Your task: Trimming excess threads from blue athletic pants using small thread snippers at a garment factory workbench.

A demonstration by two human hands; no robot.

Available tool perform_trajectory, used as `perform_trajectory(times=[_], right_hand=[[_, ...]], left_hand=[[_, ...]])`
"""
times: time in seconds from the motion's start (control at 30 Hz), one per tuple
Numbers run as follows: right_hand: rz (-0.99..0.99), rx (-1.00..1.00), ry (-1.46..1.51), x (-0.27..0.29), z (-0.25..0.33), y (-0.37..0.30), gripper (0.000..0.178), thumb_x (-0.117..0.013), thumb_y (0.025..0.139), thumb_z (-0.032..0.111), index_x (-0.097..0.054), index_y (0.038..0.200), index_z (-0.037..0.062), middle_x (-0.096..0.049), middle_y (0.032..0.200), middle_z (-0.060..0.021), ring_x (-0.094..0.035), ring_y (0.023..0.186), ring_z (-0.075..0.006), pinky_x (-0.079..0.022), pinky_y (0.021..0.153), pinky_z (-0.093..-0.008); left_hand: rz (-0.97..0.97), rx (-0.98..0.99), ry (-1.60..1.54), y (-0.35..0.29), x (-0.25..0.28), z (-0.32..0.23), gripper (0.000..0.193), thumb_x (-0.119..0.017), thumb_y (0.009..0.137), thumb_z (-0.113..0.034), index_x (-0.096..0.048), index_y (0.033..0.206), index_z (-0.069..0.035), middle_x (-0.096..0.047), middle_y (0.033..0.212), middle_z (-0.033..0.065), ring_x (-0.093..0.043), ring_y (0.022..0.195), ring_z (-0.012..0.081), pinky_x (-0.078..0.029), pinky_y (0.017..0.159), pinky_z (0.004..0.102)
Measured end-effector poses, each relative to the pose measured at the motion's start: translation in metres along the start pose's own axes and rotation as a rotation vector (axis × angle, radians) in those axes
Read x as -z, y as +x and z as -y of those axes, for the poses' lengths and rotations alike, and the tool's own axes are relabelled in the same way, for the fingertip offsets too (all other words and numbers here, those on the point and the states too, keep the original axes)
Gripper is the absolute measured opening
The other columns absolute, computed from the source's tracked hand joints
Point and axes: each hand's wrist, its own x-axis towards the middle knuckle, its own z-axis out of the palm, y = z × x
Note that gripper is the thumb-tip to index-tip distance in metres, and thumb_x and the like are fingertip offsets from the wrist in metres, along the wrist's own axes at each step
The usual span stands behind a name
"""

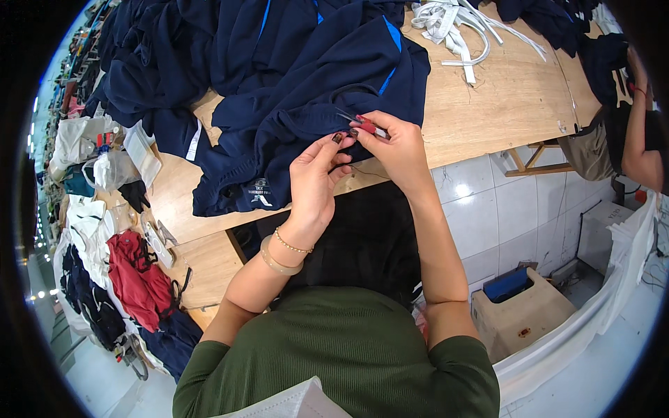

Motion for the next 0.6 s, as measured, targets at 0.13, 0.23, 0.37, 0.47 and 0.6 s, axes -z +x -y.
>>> perform_trajectory(times=[0.13, 0.23, 0.37, 0.47, 0.6], right_hand=[[-0.006, 0.070, -0.156, -0.001, 0.003, -0.004, 0.016, -0.064, 0.080, -0.003, -0.066, 0.095, -0.0053, -0.067, 0.079, -0.0039, -0.057, 0.072, -0.0044, -0.047, 0.063, -0.0195], [-0.010, 0.106, -0.248, -0.004, 0.006, -0.008, 0.015, -0.064, 0.077, -0.004, -0.066, 0.092, -0.0041, -0.066, 0.074, -0.0055, -0.056, 0.066, -0.0045, -0.045, 0.058, -0.0204], [-0.036, 0.140, -0.308, -0.007, 0.005, -0.009, 0.013, -0.064, 0.075, -0.004, -0.066, 0.087, -0.0029, -0.063, 0.068, -0.0066, -0.054, 0.061, -0.0054, -0.043, 0.055, -0.0217], [-0.060, 0.133, -0.293, -0.007, 0.004, -0.009, 0.012, -0.064, 0.075, -0.003, -0.065, 0.087, -0.0031, -0.061, 0.066, -0.0049, -0.052, 0.059, -0.0047, -0.042, 0.053, -0.0211], [-0.068, 0.095, -0.297, -0.005, 0.003, -0.010, 0.010, -0.064, 0.076, -0.004, -0.065, 0.086, -0.0027, -0.059, 0.065, -0.0036, -0.049, 0.058, -0.0032, -0.040, 0.052, -0.0200]], left_hand=[[-0.017, 0.070, 0.022, 0.002, 0.002, -0.006, 0.014, -0.059, 0.090, -0.009, -0.066, 0.098, 0.001, -0.068, 0.091, 0.0077, -0.059, 0.071, 0.0086, -0.050, 0.061, 0.0222], [-0.028, 0.076, 0.049, 0.002, 0.004, -0.007, 0.012, -0.059, 0.090, -0.008, -0.066, 0.095, 0.000, -0.068, 0.090, 0.0072, -0.060, 0.071, 0.0083, -0.049, 0.061, 0.0213], [-0.025, 0.054, 0.072, 0.003, 0.008, -0.005, 0.009, -0.058, 0.089, -0.009, -0.065, 0.091, -0.003, -0.068, 0.087, 0.0053, -0.060, 0.073, 0.0085, -0.048, 0.062, 0.0217], [0.010, 0.088, 0.085, -0.001, 0.006, -0.009, 0.007, -0.057, 0.090, -0.009, -0.063, 0.090, -0.005, -0.067, 0.087, 0.0038, -0.061, 0.074, 0.0089, -0.048, 0.064, 0.0232], [0.024, 0.117, 0.087, -0.004, 0.012, -0.007, 0.006, -0.057, 0.090, -0.011, -0.062, 0.091, -0.006, -0.066, 0.089, 0.0032, -0.061, 0.075, 0.0090, -0.048, 0.065, 0.0242]])
